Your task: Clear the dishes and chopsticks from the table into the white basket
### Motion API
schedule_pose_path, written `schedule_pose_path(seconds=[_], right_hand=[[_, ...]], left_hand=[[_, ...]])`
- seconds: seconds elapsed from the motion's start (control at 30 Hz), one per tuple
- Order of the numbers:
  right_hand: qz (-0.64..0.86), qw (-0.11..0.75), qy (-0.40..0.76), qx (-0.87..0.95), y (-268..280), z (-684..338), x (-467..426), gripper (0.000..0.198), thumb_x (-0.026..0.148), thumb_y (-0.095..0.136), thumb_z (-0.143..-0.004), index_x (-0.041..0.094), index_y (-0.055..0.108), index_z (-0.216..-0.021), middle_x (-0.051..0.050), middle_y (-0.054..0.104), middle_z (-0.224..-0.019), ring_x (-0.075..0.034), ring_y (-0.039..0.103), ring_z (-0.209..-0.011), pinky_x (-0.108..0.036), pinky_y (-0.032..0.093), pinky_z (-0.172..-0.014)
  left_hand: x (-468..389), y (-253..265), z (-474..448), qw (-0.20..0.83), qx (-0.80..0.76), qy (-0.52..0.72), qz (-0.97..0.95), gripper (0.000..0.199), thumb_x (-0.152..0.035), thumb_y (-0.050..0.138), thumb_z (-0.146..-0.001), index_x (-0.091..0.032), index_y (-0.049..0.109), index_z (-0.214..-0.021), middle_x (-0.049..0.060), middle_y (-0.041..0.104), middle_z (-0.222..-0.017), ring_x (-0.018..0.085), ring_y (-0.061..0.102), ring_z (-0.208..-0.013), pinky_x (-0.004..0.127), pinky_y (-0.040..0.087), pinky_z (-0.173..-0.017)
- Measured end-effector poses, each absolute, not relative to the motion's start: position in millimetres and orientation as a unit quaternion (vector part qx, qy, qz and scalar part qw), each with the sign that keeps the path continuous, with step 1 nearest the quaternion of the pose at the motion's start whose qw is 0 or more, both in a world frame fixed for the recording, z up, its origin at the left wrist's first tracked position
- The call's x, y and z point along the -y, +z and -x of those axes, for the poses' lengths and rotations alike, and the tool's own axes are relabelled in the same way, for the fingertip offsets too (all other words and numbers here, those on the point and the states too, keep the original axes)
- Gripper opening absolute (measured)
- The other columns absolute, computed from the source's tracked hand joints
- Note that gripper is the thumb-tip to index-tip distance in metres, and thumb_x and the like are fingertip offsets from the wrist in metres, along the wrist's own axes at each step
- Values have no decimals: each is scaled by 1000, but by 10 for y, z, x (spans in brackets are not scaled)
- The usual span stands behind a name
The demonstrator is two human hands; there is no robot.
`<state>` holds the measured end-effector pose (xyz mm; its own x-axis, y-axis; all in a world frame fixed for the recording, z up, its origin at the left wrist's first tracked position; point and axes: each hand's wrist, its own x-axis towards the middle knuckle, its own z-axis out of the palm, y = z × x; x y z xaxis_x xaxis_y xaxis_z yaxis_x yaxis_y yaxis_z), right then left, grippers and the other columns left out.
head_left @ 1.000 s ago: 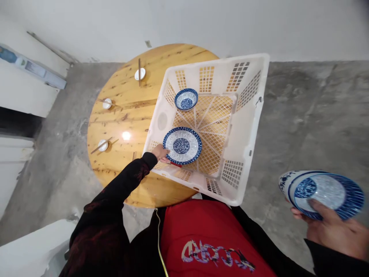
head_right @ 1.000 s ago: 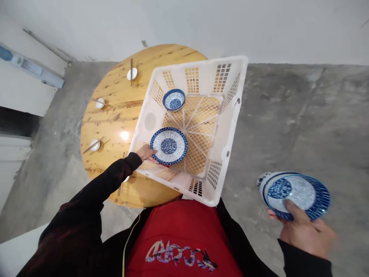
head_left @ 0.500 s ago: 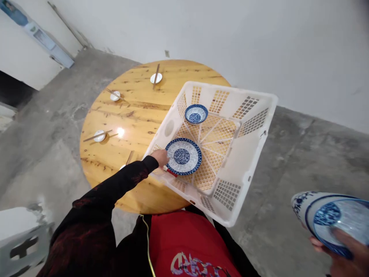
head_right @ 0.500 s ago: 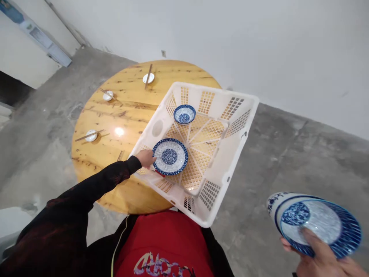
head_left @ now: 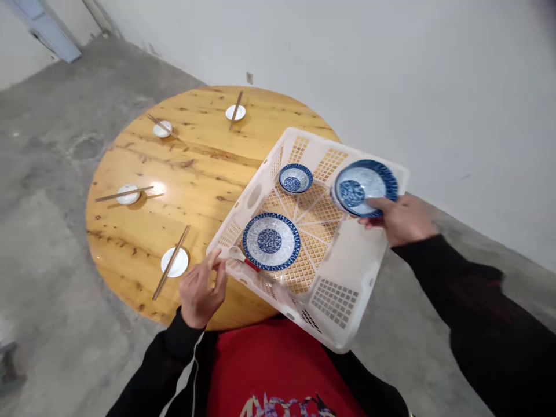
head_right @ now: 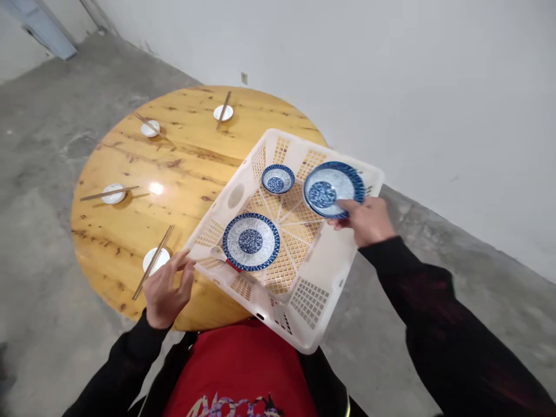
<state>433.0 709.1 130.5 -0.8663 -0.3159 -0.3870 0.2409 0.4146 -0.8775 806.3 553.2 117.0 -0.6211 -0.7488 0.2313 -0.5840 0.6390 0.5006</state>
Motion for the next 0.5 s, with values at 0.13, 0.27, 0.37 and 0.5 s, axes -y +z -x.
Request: schedule_pose_path(seconds=[0.13, 0.27, 0.37, 0.5], right_hand=[[19, 287, -530, -797, 918, -4153, -6428, 18, 2, 57, -81, 15, 58, -68, -5, 59, -48, -16, 55, -39, -24, 48, -37], [29, 290, -509, -810, 630, -4045, -5988, 14, 2, 57, -82, 14, 58, -77, -2, 56, -47, -15, 57, -40, -22, 48, -38], [49, 276, -468, -838, 488, -3975, -5797, 12, 3, 56, -83, 14, 60, -81, -3, 58, -48, -17, 60, -43, -25, 51, -40], [76, 268, -394, -876, 370, -3868, -5718, 10, 6, 59, -82, 13, 64, -86, -5, 59, -49, -24, 66, -51, -33, 56, -47]], left_hand=[[-5751, 932, -8503, 263, 823, -189, -467, 26, -36, 54, -97, -20, 66, -113, 5, 80, -86, 19, 77, -72, 30, 58, -77], [-5978, 785, -8764, 245, 753, -249, -558, 29, -41, 50, -99, -21, 65, -114, 3, 78, -86, 17, 76, -73, 29, 59, -73], [-6082, 715, -8860, 239, 715, -281, -594, 33, -44, 49, -98, -20, 65, -114, 3, 78, -85, 17, 76, -74, 29, 59, -73], [-6119, 654, -8898, 240, 685, -298, -619, 36, -47, 49, -98, -20, 66, -114, 3, 78, -86, 18, 76, -75, 29, 60, -75]])
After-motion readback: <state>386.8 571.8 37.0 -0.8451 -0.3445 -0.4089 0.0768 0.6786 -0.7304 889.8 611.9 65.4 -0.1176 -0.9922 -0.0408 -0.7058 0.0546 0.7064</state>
